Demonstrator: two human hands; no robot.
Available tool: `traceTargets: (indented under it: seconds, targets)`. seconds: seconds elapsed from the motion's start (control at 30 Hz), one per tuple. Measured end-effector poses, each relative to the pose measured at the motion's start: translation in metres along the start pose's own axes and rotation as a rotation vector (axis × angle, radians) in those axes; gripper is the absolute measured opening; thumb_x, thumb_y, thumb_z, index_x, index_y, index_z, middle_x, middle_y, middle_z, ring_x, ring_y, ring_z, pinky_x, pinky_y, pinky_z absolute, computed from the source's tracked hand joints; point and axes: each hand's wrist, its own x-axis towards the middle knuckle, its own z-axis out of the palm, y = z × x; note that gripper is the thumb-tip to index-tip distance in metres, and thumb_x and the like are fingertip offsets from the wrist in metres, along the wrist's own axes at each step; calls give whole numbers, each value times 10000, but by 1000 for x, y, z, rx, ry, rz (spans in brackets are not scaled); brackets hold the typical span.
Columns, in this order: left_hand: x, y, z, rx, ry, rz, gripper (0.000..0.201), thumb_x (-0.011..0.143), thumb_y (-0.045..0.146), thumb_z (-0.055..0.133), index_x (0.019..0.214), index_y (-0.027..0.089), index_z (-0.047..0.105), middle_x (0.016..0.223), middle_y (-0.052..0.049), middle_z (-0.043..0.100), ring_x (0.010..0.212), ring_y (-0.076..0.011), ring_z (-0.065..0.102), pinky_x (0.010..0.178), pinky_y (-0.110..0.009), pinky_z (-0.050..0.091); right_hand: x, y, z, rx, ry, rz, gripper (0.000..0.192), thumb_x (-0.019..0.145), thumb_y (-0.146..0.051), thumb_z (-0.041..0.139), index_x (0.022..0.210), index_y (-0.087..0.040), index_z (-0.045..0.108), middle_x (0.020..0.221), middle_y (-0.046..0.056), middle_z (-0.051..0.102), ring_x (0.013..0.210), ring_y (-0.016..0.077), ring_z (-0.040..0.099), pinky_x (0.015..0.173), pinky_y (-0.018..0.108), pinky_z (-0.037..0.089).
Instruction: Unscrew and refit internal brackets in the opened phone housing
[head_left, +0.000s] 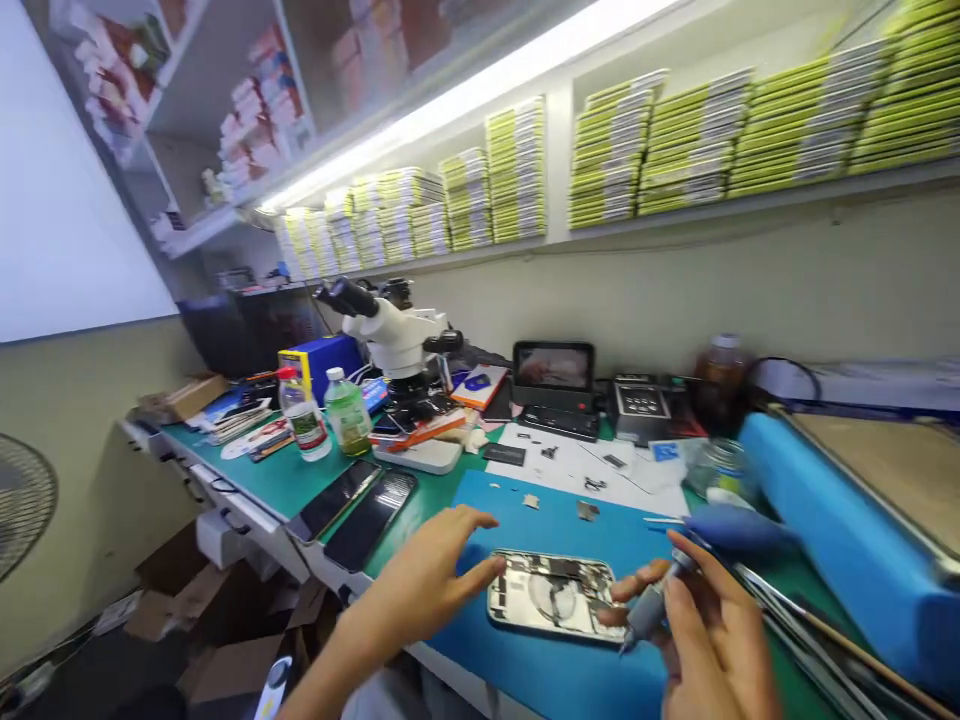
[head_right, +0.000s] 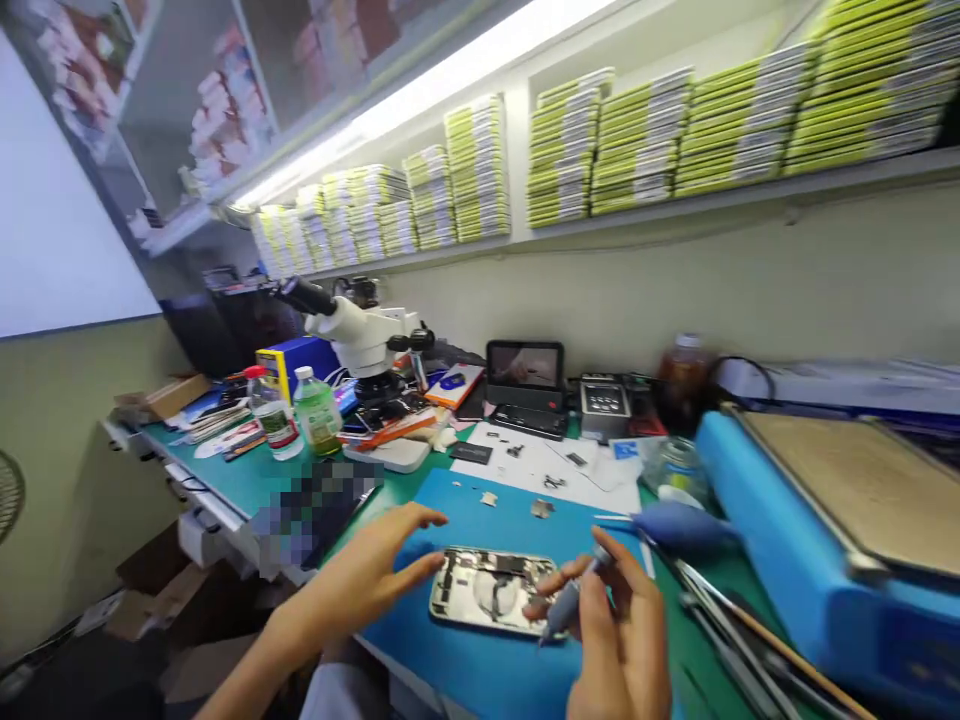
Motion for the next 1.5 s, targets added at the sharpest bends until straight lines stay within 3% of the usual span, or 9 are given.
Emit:
traceTargets:
  seconds: [0.13, 0.27, 0.47, 0.6, 0.77, 0.93, 1.17, 1.37, 1.5]
  targets:
    - [0, 2, 10, 1, -175, 64, 802, 822, 354, 1000, 1527, 319, 619, 1584, -71, 662, 1489, -347, 593, 1289, -549, 471, 17, -4, -39, -94, -33, 132, 626, 1023, -660, 638, 1462, -215, 609, 994, 41, 663, 692, 220, 685, 469, 348, 585]
    - [2, 0, 21, 45, -206, 44, 764, 854, 290, 956, 1532, 314, 605, 1575, -85, 659, 1499, -363, 584, 1296, -584, 455, 16, 6, -54, -314, -38, 82, 624, 1049, -688, 579, 1458, -227, 680, 901, 39, 728, 724, 239, 747, 666, 395, 650]
    - [-1, -10, 19, 78, -186, -24, 765, 932, 277, 841, 1618, 344, 510, 1568, -88, 638, 1475, -342, 614, 1262, -548, 505, 25, 6, -54, -628, 49, -149, 471, 1119, -547, 464, 1392, -270, 729, 1034, 93, 791, 889, 274, 791, 791, 398, 644]
    - [-10, -12, 23, 115, -141, -62, 794, 957, 289, 788, 1669, 367, 446, 1591, -93, 605, 1474, -343, 613, 1246, -545, 523, 30, 10, -56, -742, 68, -327, 444, 1169, -470, 437, 1502, -257, 639, 1115, 92, 801, 807, 215, 792, 683, 316, 622]
    - [-17, -5, 44, 186, -53, -112, 851, 980, 319, 743, 1732, 381, 350, 1698, -105, 500, 1570, -382, 520, 1280, -592, 479, 31, 25, -53, -1002, -25, -587, 393, 1195, -388, 437, 1535, -281, 602, 1223, 71, 833, 926, 220, 842, 614, 292, 577]
    - [-15, 9, 70, 243, -29, -133, 875, 1003, 428, 753, 1765, 392, 324, 1715, -158, 484, 1463, -459, 625, 1135, -608, 594, 34, 34, -50, -1165, -100, -752, 362, 1201, -333, 383, 1449, -221, 622, 1112, 87, 824, 906, 269, 800, 742, 391, 553]
    - [-10, 14, 82, 267, -95, -56, 1096, 943, 464, 854, 1808, 419, 183, 1784, -174, 413, 1505, -496, 587, 1159, -639, 586, 38, 43, -57, -1353, -154, -895, 330, 1086, -87, 461, 1363, -153, 628, 992, 93, 746, 806, 281, 708, 784, 455, 514]
    - [-15, 13, 81, 252, -125, 16, 1037, 939, 367, 850, 1788, 393, 255, 1760, -168, 448, 1491, -471, 596, 1184, -664, 574, 34, 41, -55, -1427, -134, -867, 415, 1020, 21, 489, 1377, -167, 586, 1041, 84, 759, 866, 274, 720, 789, 440, 517]
    - [-18, 21, 80, 263, -142, 53, 988, 946, 443, 880, 1765, 347, 335, 1766, -186, 439, 1505, -478, 587, 1185, -644, 579, 32, 39, -52, -1426, -127, -862, 428, 999, 47, 498, 1370, -148, 586, 1065, 97, 760, 882, 286, 717, 799, 455, 522]
